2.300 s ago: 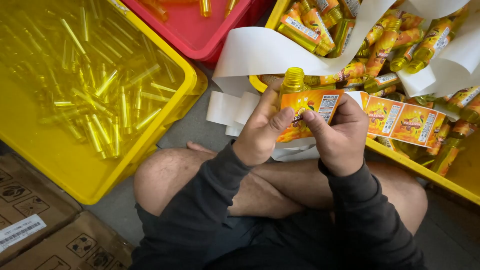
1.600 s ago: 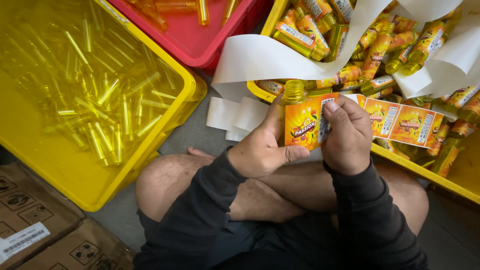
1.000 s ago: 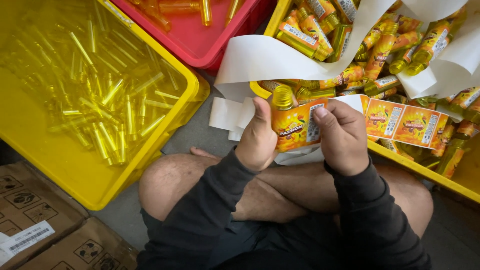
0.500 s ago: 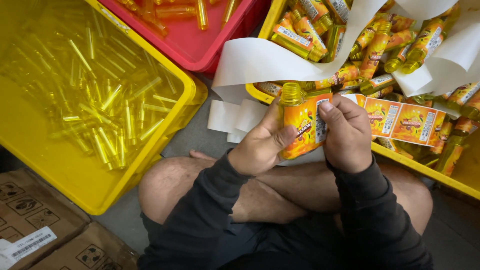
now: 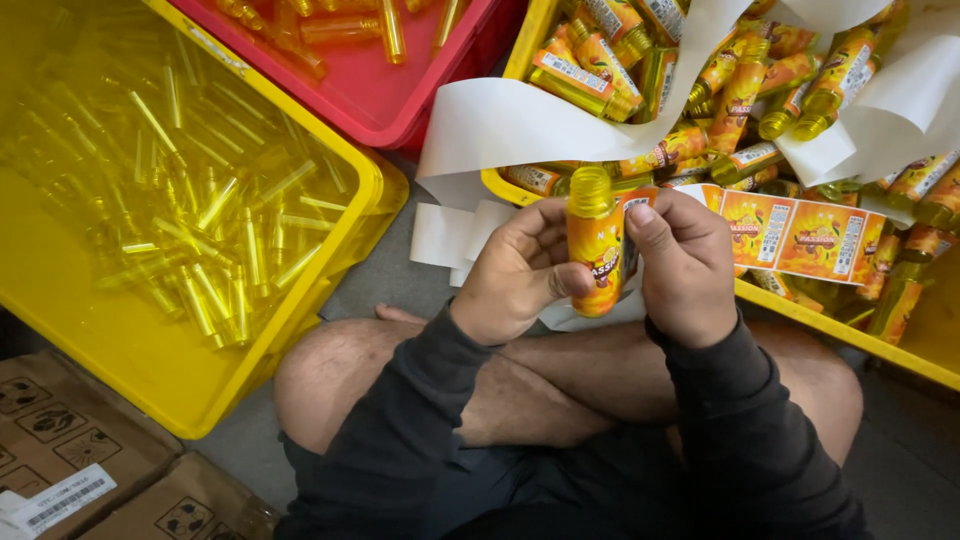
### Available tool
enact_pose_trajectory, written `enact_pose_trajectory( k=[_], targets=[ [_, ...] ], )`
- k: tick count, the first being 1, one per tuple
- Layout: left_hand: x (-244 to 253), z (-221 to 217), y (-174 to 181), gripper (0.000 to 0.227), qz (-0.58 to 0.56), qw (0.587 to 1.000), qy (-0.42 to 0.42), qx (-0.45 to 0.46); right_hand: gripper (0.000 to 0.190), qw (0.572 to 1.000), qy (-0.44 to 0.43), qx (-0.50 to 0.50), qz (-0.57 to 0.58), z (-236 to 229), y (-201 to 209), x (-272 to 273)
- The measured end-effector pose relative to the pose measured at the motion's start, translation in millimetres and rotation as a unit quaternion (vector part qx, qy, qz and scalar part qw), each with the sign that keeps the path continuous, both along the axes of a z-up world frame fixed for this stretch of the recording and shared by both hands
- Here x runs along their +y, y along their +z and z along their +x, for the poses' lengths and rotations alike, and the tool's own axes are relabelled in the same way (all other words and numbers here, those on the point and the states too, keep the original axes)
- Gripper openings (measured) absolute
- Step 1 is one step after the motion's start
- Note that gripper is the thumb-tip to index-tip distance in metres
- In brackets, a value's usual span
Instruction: The person sits on the floor and applies labels to small yellow bottles. They peel individual labels from a roll, wrap them around the bottles, and place the labeled bottles into a yellow bin.
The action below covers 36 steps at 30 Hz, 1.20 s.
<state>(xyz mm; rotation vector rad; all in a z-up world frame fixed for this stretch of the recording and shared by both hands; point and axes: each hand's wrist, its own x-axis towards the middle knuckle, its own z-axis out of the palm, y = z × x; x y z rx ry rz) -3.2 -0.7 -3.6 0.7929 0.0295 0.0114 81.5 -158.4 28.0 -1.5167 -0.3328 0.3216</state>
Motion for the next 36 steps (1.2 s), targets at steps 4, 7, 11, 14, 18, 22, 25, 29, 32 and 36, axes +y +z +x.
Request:
enact_pose_trajectory(
  k=[4,7,11,14,18,22,25,29,32,36],
  targets=[
    [0.0,-0.7,0.8,0.047,0.034,0.999,0.005,0.0,0.034,1.0,0.014,-0.016,0.018,-4.0,4.9,4.0],
    [-0.9,-0.6,-0.2,0.039,0.056,0.998,0.008,-0.008,0.033,0.999,0.004,-0.024,0.033,-6.6,6.5,6.9],
    [-1.6,-1.3,11.6,0.042,0.072,0.997,0.032,-0.01,0.029,0.998,-0.002,-0.046,0.052,-7.1,-1.2,9.4],
    [1.3,0.8,11.0,0.041,0.089,0.995,0.049,-0.004,0.022,0.997,-0.003,-0.053,0.056,-6.3,-0.9,10.4],
    [3.9,-0.2,18.0,0.04,0.065,0.997,0.032,0.0,0.018,0.997,0.007,-0.07,0.023,-6.9,-0.8,9.4],
    [0.0,-1.6,8.1,0.047,0.068,0.997,0.046,0.001,0.018,0.997,0.031,-0.061,0.026,-10.0,-2.8,12.0],
    [-0.6,0.8,7.3,0.045,0.076,0.994,0.08,-0.005,0.029,0.999,0.045,0.003,0.019,-12.6,-0.7,12.9],
    [1.7,5.5,-0.6,0.03,0.03,0.994,0.103,-0.018,0.034,0.994,0.1,0.026,0.036,-6.1,-5.7,9.4],
    [0.3,8.8,-0.7,0.023,-0.031,0.988,0.147,-0.025,0.028,0.991,0.121,0.015,0.052,-2.1,-12.8,10.0],
    [9.4,11.1,24.6,0.014,-0.123,0.974,0.189,-0.028,0.028,0.993,0.111,0.0,0.045,0.4,-7.5,10.1]
  ],
)
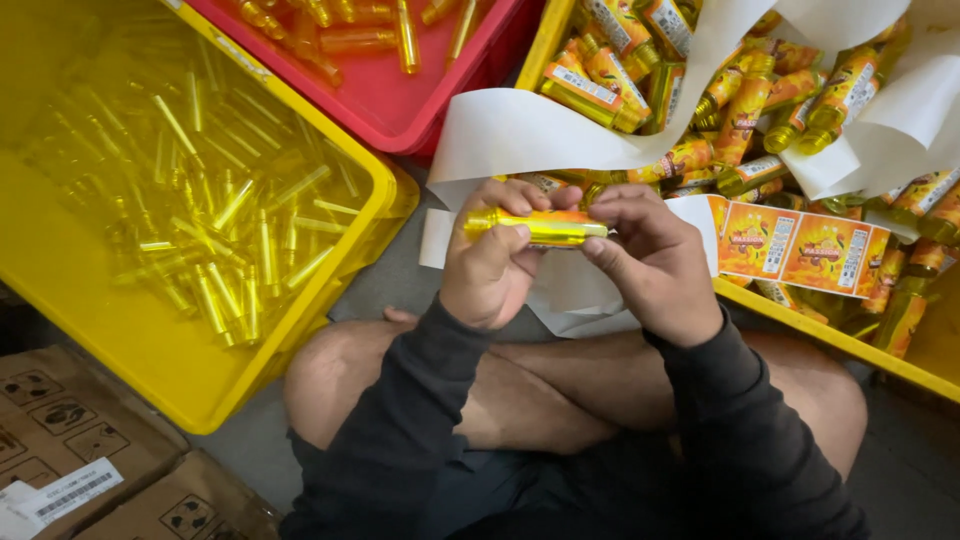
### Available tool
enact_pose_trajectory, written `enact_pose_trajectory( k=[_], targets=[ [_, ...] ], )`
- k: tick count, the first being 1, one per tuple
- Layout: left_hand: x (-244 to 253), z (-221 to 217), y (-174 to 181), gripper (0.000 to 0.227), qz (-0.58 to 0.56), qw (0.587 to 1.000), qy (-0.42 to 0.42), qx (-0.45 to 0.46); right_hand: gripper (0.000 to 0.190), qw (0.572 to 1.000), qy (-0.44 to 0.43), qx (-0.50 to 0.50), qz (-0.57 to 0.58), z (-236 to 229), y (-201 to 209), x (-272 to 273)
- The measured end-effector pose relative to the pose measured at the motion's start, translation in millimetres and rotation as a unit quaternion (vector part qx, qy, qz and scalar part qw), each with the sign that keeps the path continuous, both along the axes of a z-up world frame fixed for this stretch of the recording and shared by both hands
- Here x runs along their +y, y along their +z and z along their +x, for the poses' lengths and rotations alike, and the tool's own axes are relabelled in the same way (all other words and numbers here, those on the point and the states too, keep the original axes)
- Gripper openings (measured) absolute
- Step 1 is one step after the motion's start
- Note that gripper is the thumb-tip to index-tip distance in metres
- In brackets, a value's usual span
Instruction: The person sits on the floor and applies labels to small yellow bottles. They peel individual labels from a roll, wrap them around the bottles, and place the labeled bottles into a yellow bin.
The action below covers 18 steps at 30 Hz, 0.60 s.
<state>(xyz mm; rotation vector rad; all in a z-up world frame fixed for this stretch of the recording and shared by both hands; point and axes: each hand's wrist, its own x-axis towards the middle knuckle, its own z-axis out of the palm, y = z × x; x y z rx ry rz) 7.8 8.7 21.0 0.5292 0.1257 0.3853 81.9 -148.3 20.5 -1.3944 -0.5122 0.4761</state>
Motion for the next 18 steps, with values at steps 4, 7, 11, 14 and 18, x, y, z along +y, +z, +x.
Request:
enact_pose_trajectory(
  k=[4,7,11,14,18],
  targets=[
    [7.5,3.6,-1.1,0.012,-0.063,0.998,-0.001,-0.028,0.028,1.0,-0.02,0.006,-0.017,-2.4,-0.4,7.9],
    [26.5,7.8,3.9,0.02,-0.028,1.0,0.011,-0.001,0.029,0.998,-0.051,0.032,-0.016,5.5,7.5,33.1],
    [53.8,25.3,-1.7,0.045,0.074,0.98,0.126,0.137,0.035,0.994,-0.081,0.028,-0.067,33.2,11.2,90.6],
    [60.3,32.1,-21.6,0.038,0.095,0.944,0.162,0.27,0.028,0.993,-0.079,0.054,-0.065,54.6,12.7,142.2],
    [55.7,35.3,-36.0,0.031,0.203,0.911,0.118,0.339,0.046,0.982,-0.041,-0.079,-0.165,80.0,2.5,179.6]
  ],
)
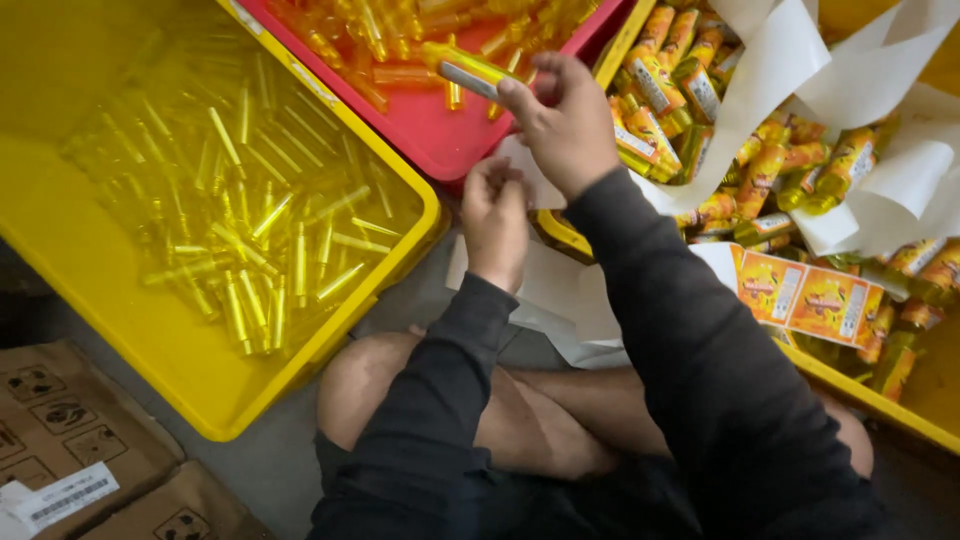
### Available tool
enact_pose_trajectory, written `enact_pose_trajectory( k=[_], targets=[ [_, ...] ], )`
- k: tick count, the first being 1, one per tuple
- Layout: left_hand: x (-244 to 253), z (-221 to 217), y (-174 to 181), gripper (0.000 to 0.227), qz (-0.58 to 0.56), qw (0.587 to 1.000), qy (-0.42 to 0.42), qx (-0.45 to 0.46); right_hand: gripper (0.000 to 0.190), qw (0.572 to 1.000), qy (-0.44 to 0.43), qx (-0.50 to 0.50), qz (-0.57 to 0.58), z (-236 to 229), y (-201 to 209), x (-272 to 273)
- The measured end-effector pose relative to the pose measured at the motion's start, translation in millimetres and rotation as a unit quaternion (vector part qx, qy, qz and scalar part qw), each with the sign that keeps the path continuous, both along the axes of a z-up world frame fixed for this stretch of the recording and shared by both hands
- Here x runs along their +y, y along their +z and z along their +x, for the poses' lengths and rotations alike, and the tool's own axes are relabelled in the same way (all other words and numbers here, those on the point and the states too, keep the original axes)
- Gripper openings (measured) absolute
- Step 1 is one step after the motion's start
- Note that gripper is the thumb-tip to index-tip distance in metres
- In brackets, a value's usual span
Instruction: The person sits on the floor and applies labels to small yellow bottles. They peel individual labels from a roll, wrap them around the bottles, and place the labeled bottles into a yellow bin.
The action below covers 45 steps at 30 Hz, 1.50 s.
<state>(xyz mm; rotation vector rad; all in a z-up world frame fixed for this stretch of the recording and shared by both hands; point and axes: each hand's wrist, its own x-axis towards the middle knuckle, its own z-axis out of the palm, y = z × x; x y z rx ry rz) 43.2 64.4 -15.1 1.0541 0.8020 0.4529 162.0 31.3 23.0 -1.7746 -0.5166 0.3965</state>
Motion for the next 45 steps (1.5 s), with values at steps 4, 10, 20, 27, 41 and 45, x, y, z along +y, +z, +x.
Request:
enact_pose_trajectory(
  k=[4,10,20,27,41,45],
  targets=[
    [-14.2,-3.6,18.3,0.022,0.207,0.977,-0.034,-0.037,0.043,0.978,-0.023,-0.2,-0.05,7.3,12.7,-45.3],
    [-58.0,-14.3,43.8,0.03,0.321,0.919,-0.21,-0.092,0.028,0.995,-0.084,-0.048,-0.02,-21.5,40.1,-204.7],
    [-87.6,-13.6,1.0,0.06,0.577,0.718,-0.39,-0.001,0.039,0.976,-0.035,0.022,-0.215,-7.1,-25.8,-274.4],
    [-64.5,-25.4,37.5,0.055,0.383,0.839,-0.384,-0.035,0.045,0.915,0.085,0.013,-0.394,-2.4,-22.6,-268.9],
    [-48.1,-25.9,63.5,0.049,0.417,0.802,-0.428,0.005,0.033,0.938,0.099,0.005,-0.333,-21.9,14.3,-250.5],
    [-52.5,-26.6,61.7,0.059,0.27,0.836,-0.477,-0.039,0.027,0.952,0.109,0.035,-0.286,-23.5,42.2,-247.2]
  ],
)
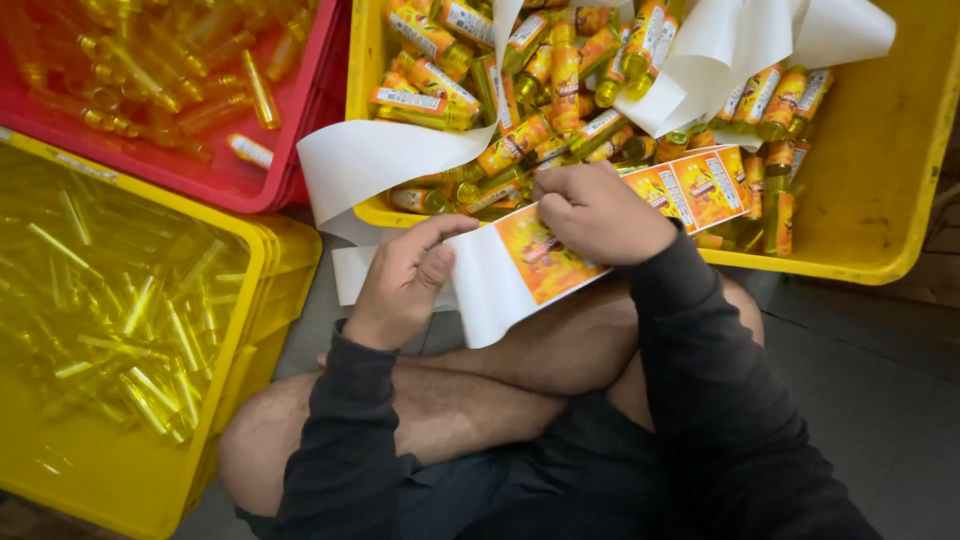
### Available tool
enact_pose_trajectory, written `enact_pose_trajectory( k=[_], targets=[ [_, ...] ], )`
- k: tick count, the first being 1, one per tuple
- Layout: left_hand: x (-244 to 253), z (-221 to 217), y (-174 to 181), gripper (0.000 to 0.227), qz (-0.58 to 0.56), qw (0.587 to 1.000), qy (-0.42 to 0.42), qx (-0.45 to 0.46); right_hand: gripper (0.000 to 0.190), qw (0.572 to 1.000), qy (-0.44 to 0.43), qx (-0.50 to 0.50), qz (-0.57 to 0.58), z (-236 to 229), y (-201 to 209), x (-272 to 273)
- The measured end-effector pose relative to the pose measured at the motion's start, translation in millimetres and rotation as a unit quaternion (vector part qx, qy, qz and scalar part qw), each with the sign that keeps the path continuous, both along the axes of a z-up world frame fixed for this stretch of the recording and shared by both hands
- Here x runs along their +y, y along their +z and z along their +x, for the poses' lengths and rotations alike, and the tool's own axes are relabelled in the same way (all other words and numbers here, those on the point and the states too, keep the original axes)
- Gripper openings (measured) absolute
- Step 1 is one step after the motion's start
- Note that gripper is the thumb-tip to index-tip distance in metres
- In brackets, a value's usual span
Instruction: The person sits on the floor and applies labels to small yellow bottles. They peel individual labels from a roll, wrap them around the bottles, and place the labeled bottles into a yellow bin.
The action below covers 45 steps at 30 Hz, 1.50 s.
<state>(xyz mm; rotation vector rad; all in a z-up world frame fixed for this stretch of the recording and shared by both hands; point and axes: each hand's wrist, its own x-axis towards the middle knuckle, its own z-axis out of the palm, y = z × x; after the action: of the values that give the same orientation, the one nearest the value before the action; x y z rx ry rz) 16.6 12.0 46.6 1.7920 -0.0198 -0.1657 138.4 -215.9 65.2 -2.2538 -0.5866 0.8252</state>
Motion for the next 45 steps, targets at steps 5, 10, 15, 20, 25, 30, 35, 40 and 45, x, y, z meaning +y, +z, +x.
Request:
enact_pose_trajectory(
  k=[5,10,15,20,25,30,35,40,45],
  targets=[
    [18.3,-3.2,-5.4,0.079,-0.034,0.999,-0.004,-0.014,0.024,0.999,-0.008,0.039,0.027,-5.2,4.7,-3.3],
    [-4.4,-4.0,-2.3,0.064,0.003,0.999,-0.024,-0.042,0.022,0.998,-0.006,0.057,0.03,-8.8,0.2,1.2],
    [-24.9,2.3,4.8,0.05,-0.016,0.98,-0.071,0.187,0.022,0.993,-0.005,0.088,0.08,-9.5,0.1,-4.7],
    [-18.7,5.8,-2.1,0.044,-0.069,0.969,-0.058,0.228,0.021,0.995,0.019,-0.07,0.071,-9.5,-3.5,-6.2],
    [-12.2,-2.2,-15.0,0.043,-0.174,0.973,-0.032,0.147,0.03,0.928,0.011,-0.369,0.042,-46.0,32.2,13.1],
    [-5.9,-1.6,-29.5,0.042,-0.23,0.961,-0.027,0.152,0.035,0.924,0.04,-0.376,-0.059,-76.5,48.6,24.9],
    [-10.5,-1.9,-38.8,0.037,-0.275,0.948,-0.021,0.157,0.022,0.908,0.023,-0.414,-0.068,-82.1,40.5,32.0],
    [-10.9,-2.1,-36.9,0.041,-0.279,0.946,0.003,0.163,0.014,0.897,0.011,-0.437,-0.072,-84.6,37.6,36.2],
    [-11.5,0.1,-38.1,0.046,-0.261,0.954,0.018,0.15,0.008,0.885,0.019,-0.459,-0.073,-83.4,34.7,37.3]
  ],
)
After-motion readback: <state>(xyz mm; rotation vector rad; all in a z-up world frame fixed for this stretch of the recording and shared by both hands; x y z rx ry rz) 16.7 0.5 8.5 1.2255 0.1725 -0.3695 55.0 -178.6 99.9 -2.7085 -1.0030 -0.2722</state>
